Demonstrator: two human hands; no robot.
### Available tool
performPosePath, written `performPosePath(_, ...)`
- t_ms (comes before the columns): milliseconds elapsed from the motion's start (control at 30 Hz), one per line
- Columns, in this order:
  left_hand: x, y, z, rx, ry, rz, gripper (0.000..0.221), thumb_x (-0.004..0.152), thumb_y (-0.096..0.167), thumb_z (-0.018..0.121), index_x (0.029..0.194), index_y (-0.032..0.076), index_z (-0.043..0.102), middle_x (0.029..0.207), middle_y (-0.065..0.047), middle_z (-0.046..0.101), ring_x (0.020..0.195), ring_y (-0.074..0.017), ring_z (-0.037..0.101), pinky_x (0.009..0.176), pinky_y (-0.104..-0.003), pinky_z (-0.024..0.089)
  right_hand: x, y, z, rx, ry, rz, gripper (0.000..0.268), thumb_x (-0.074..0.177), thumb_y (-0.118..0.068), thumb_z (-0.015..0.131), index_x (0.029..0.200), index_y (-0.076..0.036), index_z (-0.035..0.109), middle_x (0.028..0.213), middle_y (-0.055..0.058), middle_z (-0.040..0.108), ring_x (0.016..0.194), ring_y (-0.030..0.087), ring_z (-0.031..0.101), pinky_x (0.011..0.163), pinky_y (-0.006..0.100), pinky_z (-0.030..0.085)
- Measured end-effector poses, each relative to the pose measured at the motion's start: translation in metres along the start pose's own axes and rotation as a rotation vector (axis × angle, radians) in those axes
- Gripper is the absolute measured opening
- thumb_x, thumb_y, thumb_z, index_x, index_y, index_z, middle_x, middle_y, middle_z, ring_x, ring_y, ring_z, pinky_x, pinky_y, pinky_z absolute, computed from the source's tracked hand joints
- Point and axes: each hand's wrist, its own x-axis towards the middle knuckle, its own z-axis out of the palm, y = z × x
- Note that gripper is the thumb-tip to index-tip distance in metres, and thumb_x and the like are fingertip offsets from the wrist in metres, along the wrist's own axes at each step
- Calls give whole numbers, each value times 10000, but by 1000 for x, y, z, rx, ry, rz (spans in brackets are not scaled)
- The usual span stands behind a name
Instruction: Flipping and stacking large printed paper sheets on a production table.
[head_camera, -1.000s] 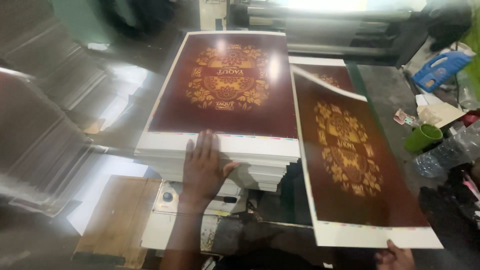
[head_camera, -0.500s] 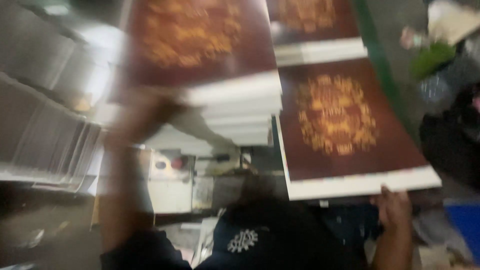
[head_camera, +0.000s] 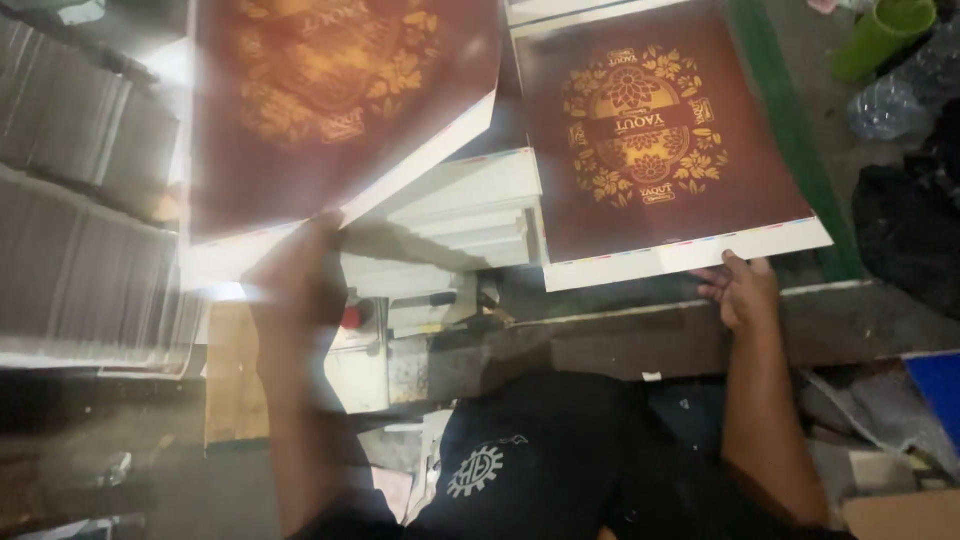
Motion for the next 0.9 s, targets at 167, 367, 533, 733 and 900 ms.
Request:
performPosePath(167,14,6,-14,-166,-178,-507,219,1073,219,570,1147,77,719,989,-209,744,909,-383,706,817,-481,556,-7,-2,-2,-185,-6,30,518,1104,-270,489,1549,-25,387,1104,210,714,853,274,730,588,374,542)
performPosePath(367,24,38,-11,-74,233,249,148,1004,57,613,1146,36,649,1112,-173,731,992,-338,727,826,-447,593,-35,9,11,-200,-25,105,549,1059,-248,498,1573,-76,411,1148,185,731,895,268,717,639,342,520)
performPosePath(533,26,99,18,-207,118,333,223,966,146,673,1138,9,631,1120,-170,680,999,-334,693,833,-455,580,-94,-74,115,-255,-109,85,488,1041,-228,535,1506,-78,525,1138,168,737,886,259,696,625,343,514)
performPosePath(733,19,148,28,-98,-83,512,424,855,181,669,1202,-60,626,1199,-206,664,1138,-338,660,991,-458,538,-143,-148,199,77,-606,-184,454,970,-223,486,1393,-59,475,1148,163,722,957,277,749,611,372,594)
performPosePath(900,9,137,-24,-438,14,552,331,966,239,720,1164,-21,660,1226,-191,696,1231,-338,643,1097,-504,495,-106,-125,159,126,-282,-289,378,1026,-137,576,1376,-14,506,1067,99,664,891,225,655,650,359,543)
